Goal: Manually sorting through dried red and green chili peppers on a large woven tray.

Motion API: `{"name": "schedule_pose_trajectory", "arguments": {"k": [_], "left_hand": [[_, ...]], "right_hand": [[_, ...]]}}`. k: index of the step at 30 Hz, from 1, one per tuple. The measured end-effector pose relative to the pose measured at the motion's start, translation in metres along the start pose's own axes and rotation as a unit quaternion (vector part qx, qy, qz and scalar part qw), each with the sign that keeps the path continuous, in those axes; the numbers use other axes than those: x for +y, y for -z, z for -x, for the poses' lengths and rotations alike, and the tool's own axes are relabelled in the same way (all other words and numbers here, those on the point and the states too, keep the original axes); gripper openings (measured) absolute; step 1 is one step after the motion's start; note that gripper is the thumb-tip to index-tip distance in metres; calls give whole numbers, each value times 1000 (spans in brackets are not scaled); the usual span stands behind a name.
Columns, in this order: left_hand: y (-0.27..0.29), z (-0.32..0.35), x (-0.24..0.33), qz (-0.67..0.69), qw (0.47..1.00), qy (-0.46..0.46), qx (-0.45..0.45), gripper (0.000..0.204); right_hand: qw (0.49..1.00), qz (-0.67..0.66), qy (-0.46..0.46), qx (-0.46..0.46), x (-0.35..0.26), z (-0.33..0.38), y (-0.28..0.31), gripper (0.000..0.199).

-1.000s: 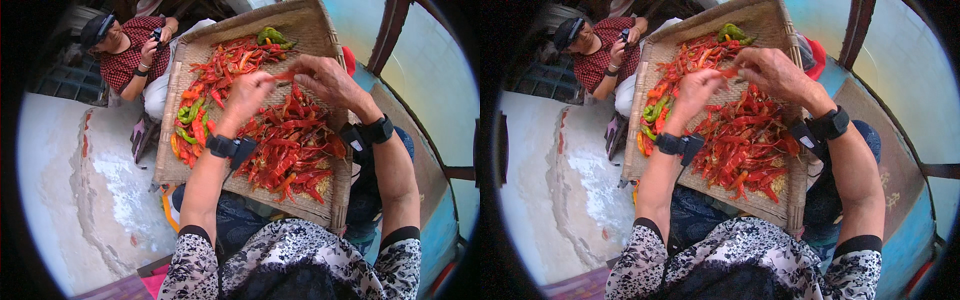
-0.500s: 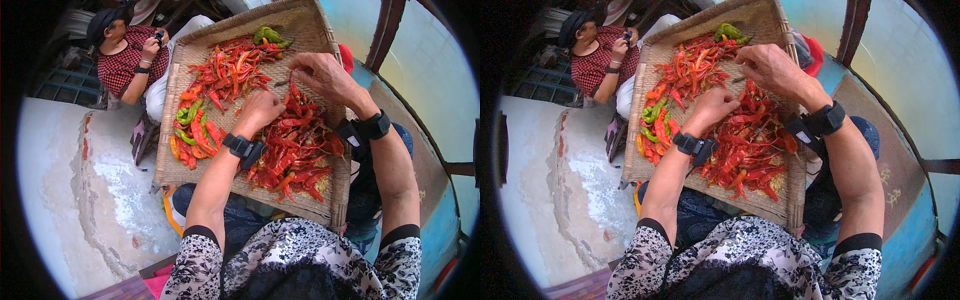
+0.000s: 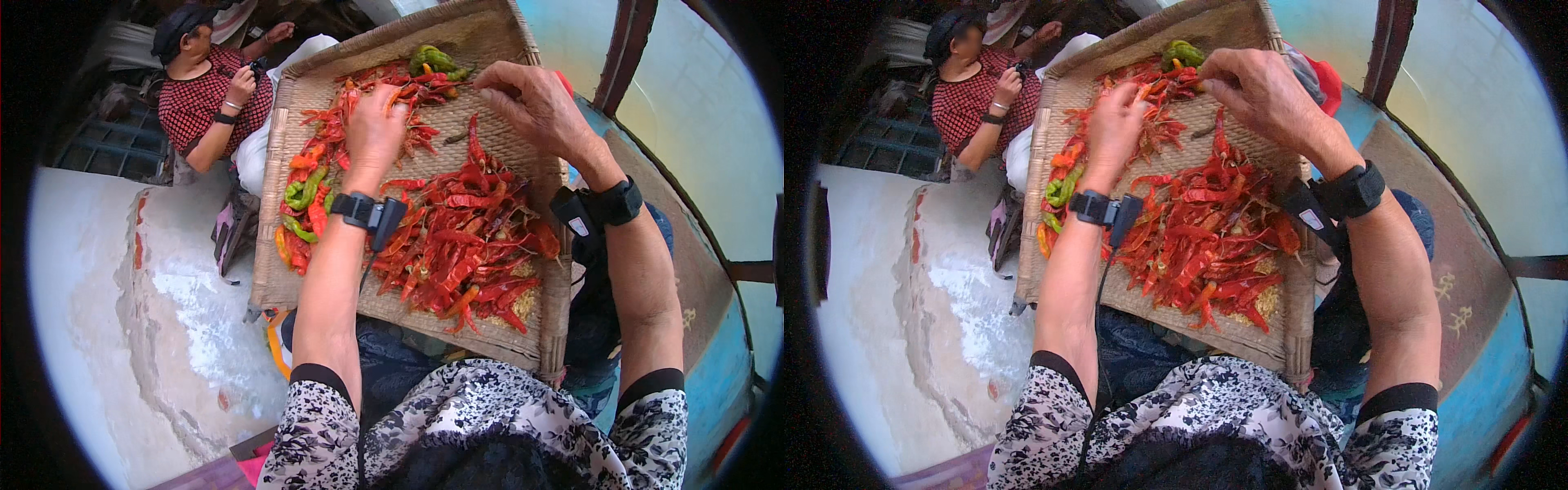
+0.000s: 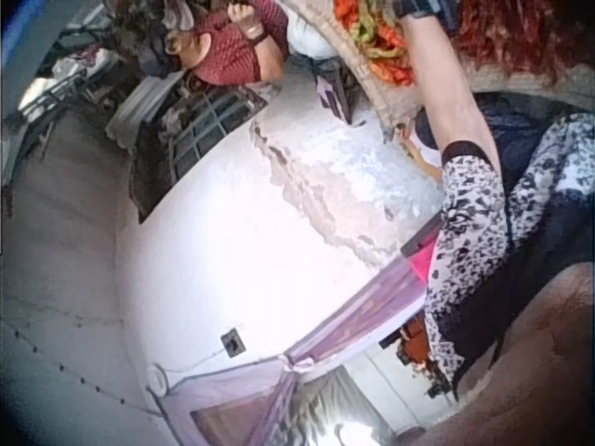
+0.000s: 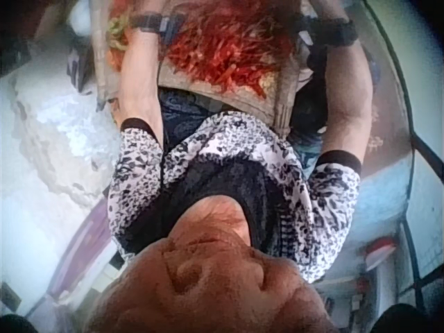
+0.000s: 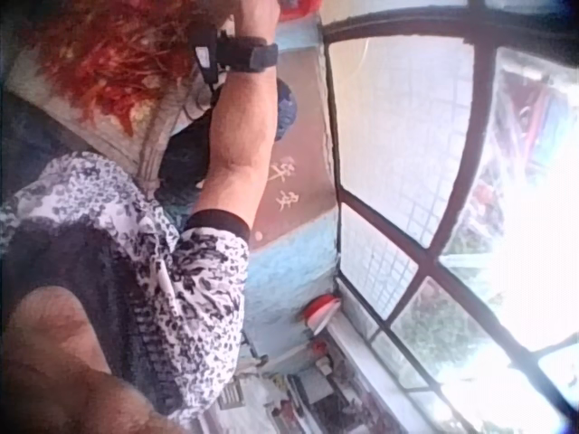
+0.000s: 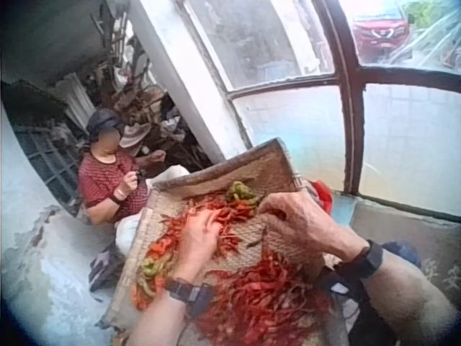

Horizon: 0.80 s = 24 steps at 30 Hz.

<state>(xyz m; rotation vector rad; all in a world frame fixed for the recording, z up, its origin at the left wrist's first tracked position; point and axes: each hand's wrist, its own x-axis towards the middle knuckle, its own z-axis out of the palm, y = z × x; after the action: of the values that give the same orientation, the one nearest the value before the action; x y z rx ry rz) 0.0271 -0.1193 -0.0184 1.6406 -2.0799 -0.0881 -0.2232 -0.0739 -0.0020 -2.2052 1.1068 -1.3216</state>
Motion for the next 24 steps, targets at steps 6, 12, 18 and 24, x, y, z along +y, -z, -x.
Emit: {"name": "schedule_pose_trajectory", "arguments": {"k": [6,12,18,24], "left_hand": [[-62,4,15,-17,935,-300,-187,34],[-56,10,20,-6,935,-304,-185,27],[-5,15,30,107,951,-164,-238,18],[36,4,5,164,985,-1,-44,25]], "right_hand": [[1000,-1,9,24,-2,-9,1,18],[1000,4,5,22,-3,-8,0,18],[1000,6,1,7,1,-5,-5,17],[1000,17,3,-23,-2,-1,-9,16]]}}
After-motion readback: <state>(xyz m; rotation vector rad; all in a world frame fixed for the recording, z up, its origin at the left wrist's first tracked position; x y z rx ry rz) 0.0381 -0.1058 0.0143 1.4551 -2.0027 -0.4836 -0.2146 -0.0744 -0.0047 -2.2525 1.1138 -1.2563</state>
